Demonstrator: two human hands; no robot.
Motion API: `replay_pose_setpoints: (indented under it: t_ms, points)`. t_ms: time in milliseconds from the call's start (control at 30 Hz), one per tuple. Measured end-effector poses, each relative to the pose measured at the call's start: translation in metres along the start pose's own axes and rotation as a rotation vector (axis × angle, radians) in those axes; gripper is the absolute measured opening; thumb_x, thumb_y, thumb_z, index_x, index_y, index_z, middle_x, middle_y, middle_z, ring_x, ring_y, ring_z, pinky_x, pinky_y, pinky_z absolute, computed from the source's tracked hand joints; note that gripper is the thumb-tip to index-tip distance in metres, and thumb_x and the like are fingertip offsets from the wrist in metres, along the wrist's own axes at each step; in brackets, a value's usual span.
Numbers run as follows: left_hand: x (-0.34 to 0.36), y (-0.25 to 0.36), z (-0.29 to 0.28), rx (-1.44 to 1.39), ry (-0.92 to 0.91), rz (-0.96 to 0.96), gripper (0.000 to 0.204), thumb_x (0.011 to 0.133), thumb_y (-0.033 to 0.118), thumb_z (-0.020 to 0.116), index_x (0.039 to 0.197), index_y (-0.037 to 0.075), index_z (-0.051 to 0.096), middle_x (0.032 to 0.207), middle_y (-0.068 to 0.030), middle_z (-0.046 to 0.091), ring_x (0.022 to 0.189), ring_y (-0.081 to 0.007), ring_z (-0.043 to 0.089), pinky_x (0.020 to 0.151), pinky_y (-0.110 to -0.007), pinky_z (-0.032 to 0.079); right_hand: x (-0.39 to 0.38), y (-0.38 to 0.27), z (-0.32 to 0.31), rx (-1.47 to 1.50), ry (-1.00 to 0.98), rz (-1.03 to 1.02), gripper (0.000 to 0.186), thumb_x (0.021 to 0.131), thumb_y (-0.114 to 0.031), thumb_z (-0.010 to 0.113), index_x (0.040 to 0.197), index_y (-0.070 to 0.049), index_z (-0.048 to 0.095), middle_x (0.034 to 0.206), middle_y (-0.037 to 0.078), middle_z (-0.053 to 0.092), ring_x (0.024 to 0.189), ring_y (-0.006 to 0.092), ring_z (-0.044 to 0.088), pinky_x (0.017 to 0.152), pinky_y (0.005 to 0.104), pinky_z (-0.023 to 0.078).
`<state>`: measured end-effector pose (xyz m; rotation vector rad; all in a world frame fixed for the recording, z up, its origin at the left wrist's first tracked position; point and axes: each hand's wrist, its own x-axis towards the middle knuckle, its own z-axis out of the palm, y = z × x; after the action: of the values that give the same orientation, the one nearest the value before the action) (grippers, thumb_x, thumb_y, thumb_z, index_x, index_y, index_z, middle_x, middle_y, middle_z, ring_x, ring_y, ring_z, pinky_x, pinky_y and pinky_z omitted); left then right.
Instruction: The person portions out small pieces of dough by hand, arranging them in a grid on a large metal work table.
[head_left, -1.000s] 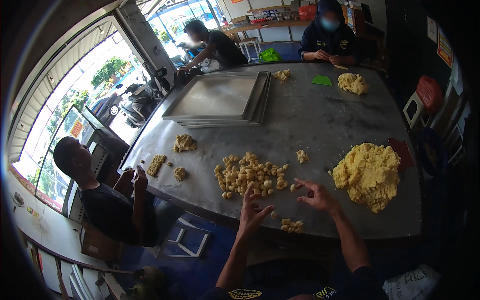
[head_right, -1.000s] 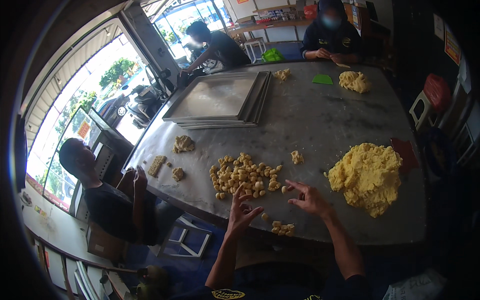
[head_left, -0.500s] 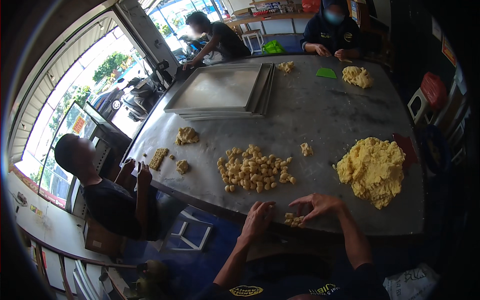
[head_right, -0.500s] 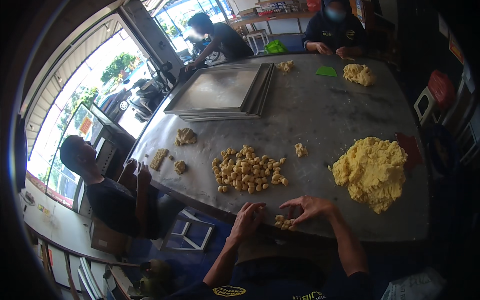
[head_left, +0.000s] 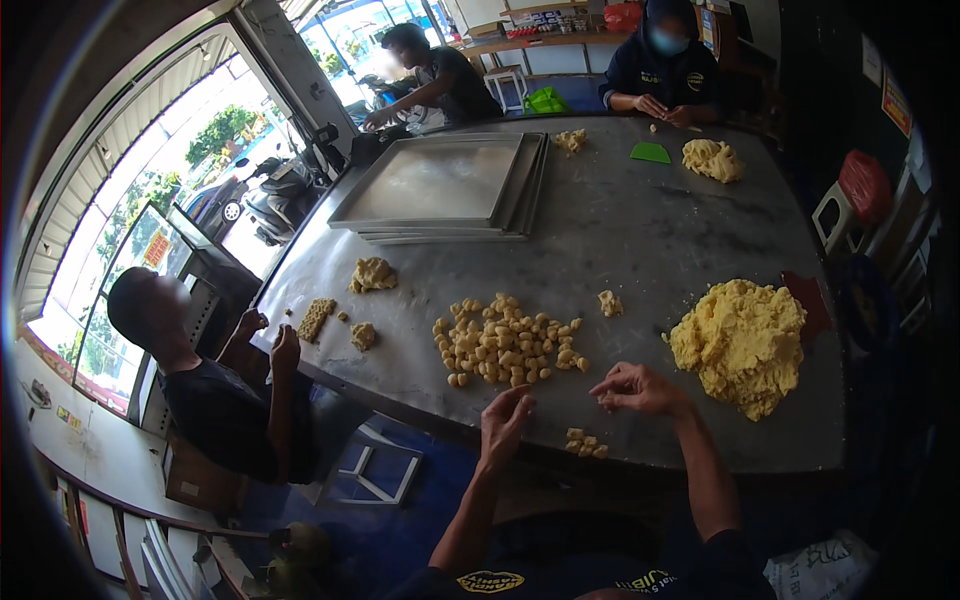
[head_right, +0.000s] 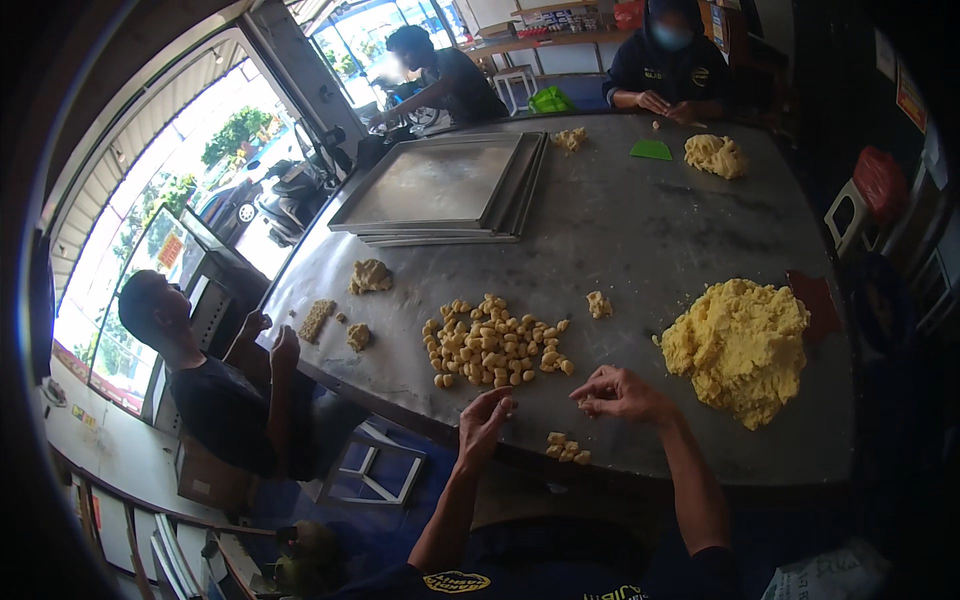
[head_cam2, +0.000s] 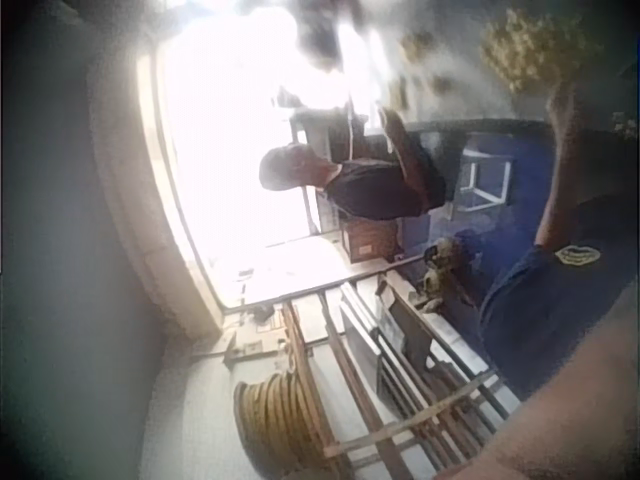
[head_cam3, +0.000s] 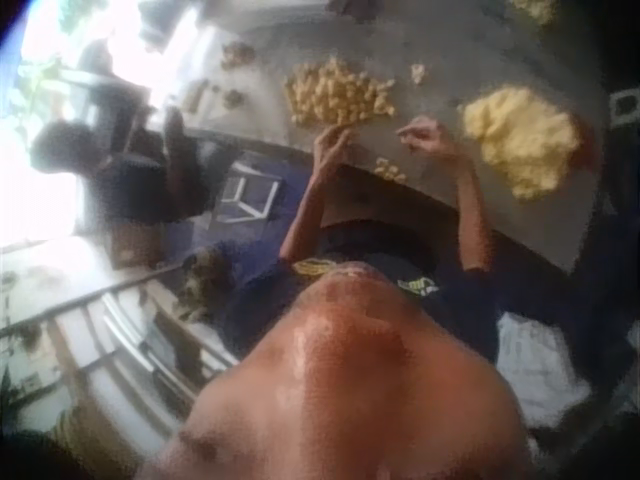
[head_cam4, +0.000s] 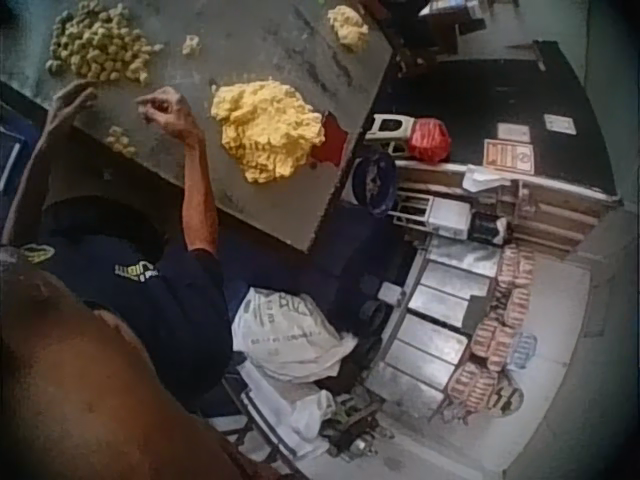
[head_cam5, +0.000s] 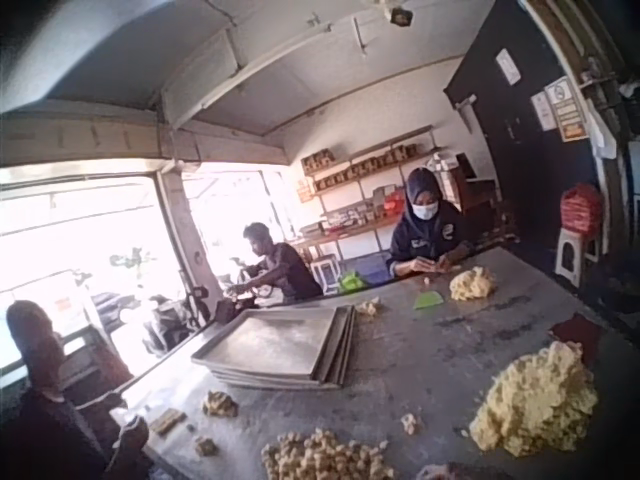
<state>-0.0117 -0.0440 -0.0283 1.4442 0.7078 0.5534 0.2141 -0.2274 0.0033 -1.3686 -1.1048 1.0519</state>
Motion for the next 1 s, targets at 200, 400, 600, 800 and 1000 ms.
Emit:
replay_pose_setpoints:
  t_ms: [200,400,600,800,1000]
  points:
    - [0.002,0.007,0.007,-0.097,0.007,-0.025,0.031,0.097,0.02,0.067,0.12,-0.001,0.067,0.102,-0.004,0.071,0.091,-0.0097,0.063,0.085,-0.025,0.051,0.006,0.008,-0.006,0.103,0.128,-0.039,0.026,0.091,-0.004,0.069,0.116,0.001,0.07,0.102,0.005,0.062,0.095,0.0123,0.063,0.086,0.0285,0.058]
    - [0.004,0.003,0.007,-0.279,0.004,-0.023,0.03,0.099,0.023,0.066,0.118,0.0,0.067,0.098,-0.0047,0.07,0.086,-0.0098,0.062,0.079,-0.025,0.051,0.01,0.011,0.0,0.06,0.215,-0.048,0.035,0.09,0.002,0.066,0.125,0.001,0.066,0.105,0.006,0.061,0.104,0.0118,0.058,0.092,0.0311,0.058]
    - [0.009,0.002,0.007,-0.247,-0.071,0.0,0.034,0.104,0.026,0.057,0.119,-0.003,0.063,0.098,-0.0084,0.07,0.078,-0.0114,0.062,0.073,-0.026,0.052,0.011,0.02,-0.003,0.139,0.187,-0.079,0.031,0.089,0.007,0.063,0.12,0.001,0.069,0.111,0.009,0.059,0.1,0.0134,0.063,0.092,0.0316,0.059]
    - [0.004,0.015,0.01,-0.495,-0.02,-0.111,0.032,0.104,0.028,0.056,0.113,-0.002,0.064,0.094,-0.0088,0.069,0.076,-0.0144,0.064,0.07,-0.027,0.053,0.009,0.012,-0.004,0.268,0.275,0.085,0.018,0.092,0.0,0.065,0.109,0.004,0.072,0.096,0.006,0.067,0.088,0.0139,0.068,0.081,0.0305,0.061]
    - [-0.001,0.017,0.007,-0.438,0.003,-0.009,0.032,0.102,0.029,0.06,0.113,-0.001,0.065,0.089,-0.0073,0.068,0.074,-0.0121,0.063,0.069,-0.025,0.052,0.016,0.006,0.008,0.272,0.28,-0.088,0.022,0.095,-0.006,0.065,0.114,0.004,0.069,0.085,0.006,0.069,0.069,0.0117,0.066,0.065,0.0271,0.058]
